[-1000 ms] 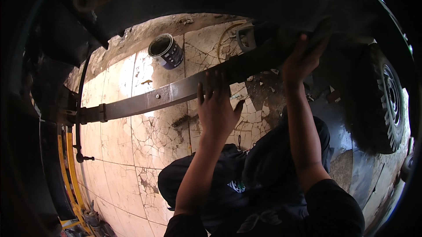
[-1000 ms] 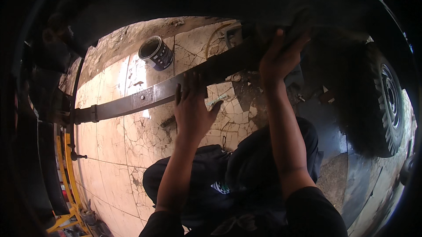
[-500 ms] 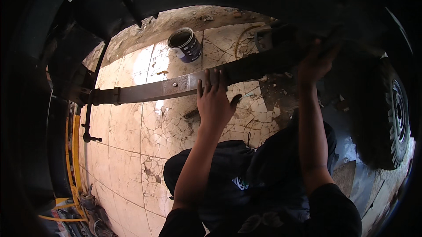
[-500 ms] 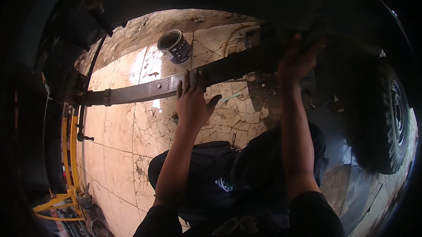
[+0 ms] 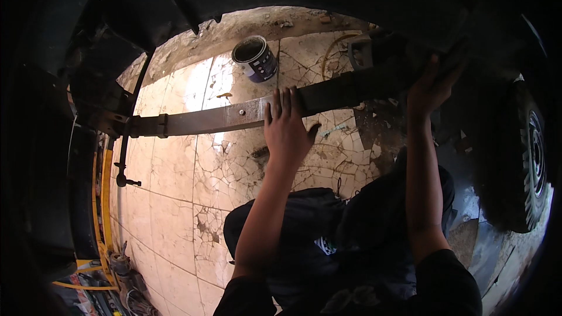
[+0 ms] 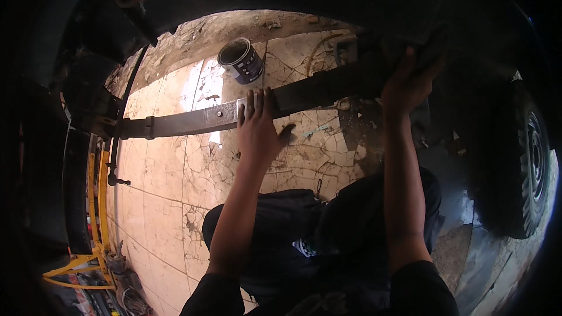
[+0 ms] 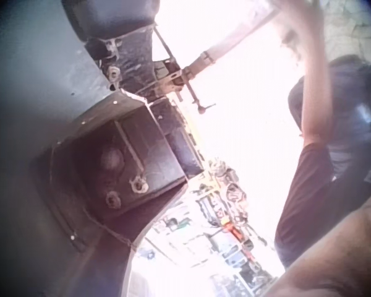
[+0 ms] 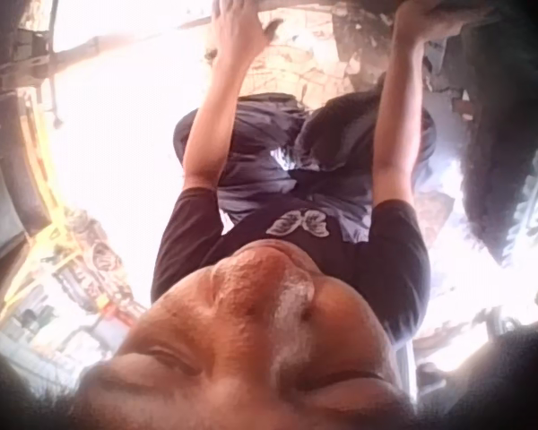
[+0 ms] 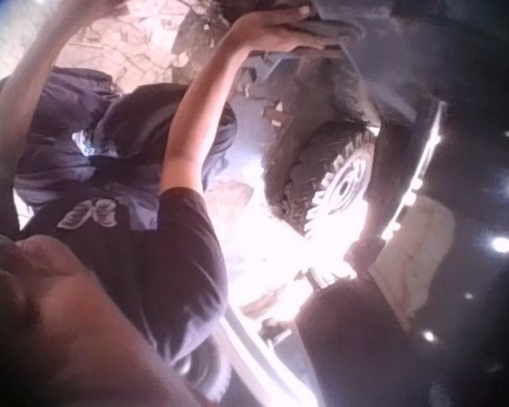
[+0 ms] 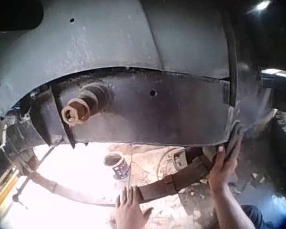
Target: The person sits on the floor under a raised vehicle and repeatedly handles a metal leaf spring, inserting and adjusting small metal clips or fasteners along its length. The person uses both hands to position and secure the components on the spring.
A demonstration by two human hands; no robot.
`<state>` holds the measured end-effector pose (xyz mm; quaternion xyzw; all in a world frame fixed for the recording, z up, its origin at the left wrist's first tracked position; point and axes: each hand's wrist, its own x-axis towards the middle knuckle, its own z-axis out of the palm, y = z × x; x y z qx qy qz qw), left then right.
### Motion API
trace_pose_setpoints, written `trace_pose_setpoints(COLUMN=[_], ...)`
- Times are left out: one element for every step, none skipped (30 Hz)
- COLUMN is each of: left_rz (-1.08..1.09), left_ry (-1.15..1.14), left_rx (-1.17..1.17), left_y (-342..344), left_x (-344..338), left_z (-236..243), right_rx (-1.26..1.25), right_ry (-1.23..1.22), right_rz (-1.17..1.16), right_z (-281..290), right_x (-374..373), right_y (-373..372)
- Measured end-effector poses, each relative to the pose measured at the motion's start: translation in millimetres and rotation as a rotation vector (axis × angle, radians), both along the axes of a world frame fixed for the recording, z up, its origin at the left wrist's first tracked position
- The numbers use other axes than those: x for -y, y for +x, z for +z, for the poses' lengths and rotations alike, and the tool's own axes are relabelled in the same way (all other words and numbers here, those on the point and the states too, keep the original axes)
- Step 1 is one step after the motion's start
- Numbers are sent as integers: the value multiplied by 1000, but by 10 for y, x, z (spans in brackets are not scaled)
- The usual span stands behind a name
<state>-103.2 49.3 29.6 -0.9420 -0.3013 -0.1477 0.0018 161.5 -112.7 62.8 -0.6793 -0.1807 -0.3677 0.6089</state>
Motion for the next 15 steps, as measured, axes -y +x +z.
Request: trace_pose_setpoints(left_rz=[0, 8, 16, 17, -18, -42, -61, -79, -78, -89, -100, -112, -126, -136, -147], left_ry=[-9, -25, -41, -68, -86, -81, -64, -53, -67, -50, -33, -16, -7, -24, -42], left_rx=[59, 76, 94, 116, 127, 102, 73, 40, 38, 12, -14, -39, 5, 34, 63], left_y=[65, 81, 85, 125, 92, 37, -45, -139, -215, -247, -301, -340, -339, -364, -397], left_x=[-124, -164, -194, -170, -141, -83, -28, 41, 115, 126, 97, 69, 21, -7, -29], left_z=[-70, -93, -117, -118, -113, -108, -70, -51, -13, 13, 44, 68, 133, 128, 93], right_rx=[11, -17, -45, -69, -49, -29, -13, -17, -23, -22, -5, 11, 26, 29, 32], right_ry=[0, 17, 35, 42, 31, 20, 19, 23, 27, 21, 16, 10, 14, 3, -7], right_rz=[7, 11, 15, 13, 9, 6, 9, 16, 24, 30, 21, 11, 6, -5, -16], right_z=[4, 28, 40, 34, 29, 24, 32, 31, 40, 46, 29, 1, 0, 3, 5], right_x=[-14, -35, -58, -38, -17, 0, -13, -17, -22, -4, 3, 3, -17, -22, -16], right_y=[-13, -24, -51, -41, -16, 8, 27, 14, -5, -6, 12, 35, 47, 49, 44])
